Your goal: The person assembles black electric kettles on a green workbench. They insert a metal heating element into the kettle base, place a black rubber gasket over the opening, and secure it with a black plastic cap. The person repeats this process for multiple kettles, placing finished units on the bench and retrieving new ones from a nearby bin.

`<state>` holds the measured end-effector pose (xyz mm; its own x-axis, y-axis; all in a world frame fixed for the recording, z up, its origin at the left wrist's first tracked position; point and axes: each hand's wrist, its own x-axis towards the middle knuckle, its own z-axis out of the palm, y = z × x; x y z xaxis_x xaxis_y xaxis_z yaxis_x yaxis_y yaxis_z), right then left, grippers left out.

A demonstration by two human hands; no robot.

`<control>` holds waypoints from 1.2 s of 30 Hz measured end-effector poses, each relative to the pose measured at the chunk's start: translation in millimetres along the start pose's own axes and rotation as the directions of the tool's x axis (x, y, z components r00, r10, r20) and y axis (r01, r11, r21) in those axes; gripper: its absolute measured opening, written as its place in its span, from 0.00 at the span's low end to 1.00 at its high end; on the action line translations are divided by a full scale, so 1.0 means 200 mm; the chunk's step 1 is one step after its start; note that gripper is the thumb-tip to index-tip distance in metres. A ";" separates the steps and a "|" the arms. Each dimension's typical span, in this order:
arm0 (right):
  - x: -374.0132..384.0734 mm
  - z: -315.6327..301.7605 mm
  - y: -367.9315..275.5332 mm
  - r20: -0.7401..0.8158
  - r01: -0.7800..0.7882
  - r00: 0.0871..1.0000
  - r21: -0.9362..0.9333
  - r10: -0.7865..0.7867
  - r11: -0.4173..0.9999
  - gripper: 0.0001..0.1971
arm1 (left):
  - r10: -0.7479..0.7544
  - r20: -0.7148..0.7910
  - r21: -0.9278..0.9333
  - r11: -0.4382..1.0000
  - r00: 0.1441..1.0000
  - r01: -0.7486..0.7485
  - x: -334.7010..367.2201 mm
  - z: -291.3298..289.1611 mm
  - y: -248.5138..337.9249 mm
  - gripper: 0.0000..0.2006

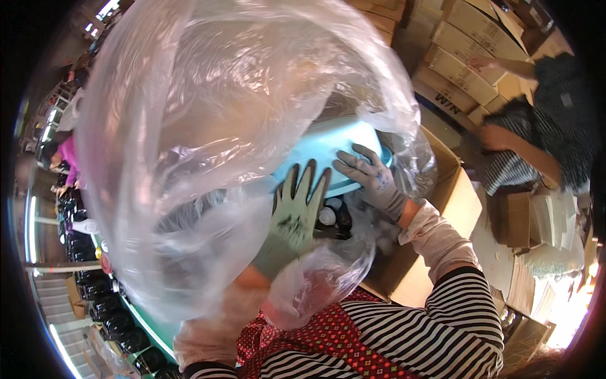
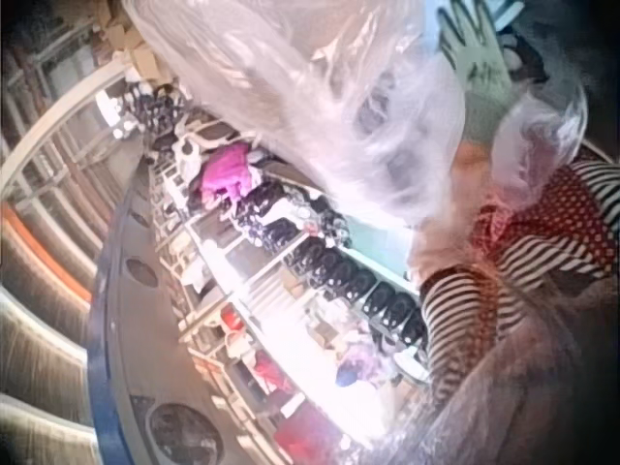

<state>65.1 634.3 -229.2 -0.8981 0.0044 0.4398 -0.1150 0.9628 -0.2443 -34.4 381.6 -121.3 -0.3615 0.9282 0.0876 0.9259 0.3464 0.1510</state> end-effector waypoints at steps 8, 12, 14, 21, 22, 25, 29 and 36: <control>-0.13 -0.23 0.01 -0.199 -0.510 0.805 0.251 0.559 0.823 0.36 | -0.316 0.145 0.300 0.917 0.937 0.263 0.23 0.68 -0.29 0.59; -0.55 0.03 0.32 0.203 -0.819 -0.039 0.555 0.978 -0.148 0.30 | -0.283 0.162 0.108 0.957 0.945 0.268 0.19 0.62 -0.36 0.56; -0.59 0.17 0.32 0.557 -0.700 -0.141 0.529 0.819 -0.480 0.28 | -0.267 0.173 0.002 0.963 0.948 0.270 0.14 0.58 -0.40 0.55; -0.41 0.44 0.27 0.647 -0.561 -0.114 0.584 0.754 -0.586 0.20 | -0.278 0.166 -0.178 0.935 0.946 0.306 -0.02 0.50 -0.44 0.51; -0.42 0.43 0.24 0.656 -0.546 -0.105 0.590 0.747 -0.595 0.19 | -0.293 0.164 -0.190 0.928 0.942 0.321 -0.05 0.49 -0.44 0.51; -0.57 0.23 0.23 0.638 -0.434 -0.074 0.671 0.766 -0.601 0.18 | -0.266 0.158 -0.241 0.923 0.951 0.298 -0.03 0.51 -0.42 0.49; -0.62 -0.18 0.28 0.579 -0.205 0.217 0.814 0.786 -0.543 0.18 | -0.296 0.153 -0.261 0.908 0.943 0.327 -0.09 0.52 -0.37 0.47; 0.58 -0.83 -0.15 0.136 0.042 0.534 0.982 0.835 -0.187 0.27 | -0.301 0.183 -0.344 0.872 0.936 0.347 -0.04 0.53 -0.45 0.43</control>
<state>35.7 651.0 -27.5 -0.6330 0.7693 -0.0868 -0.4328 -0.4446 -0.7842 -102.7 356.7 -239.6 -0.5966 0.7896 -0.1432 0.6444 0.5777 0.5010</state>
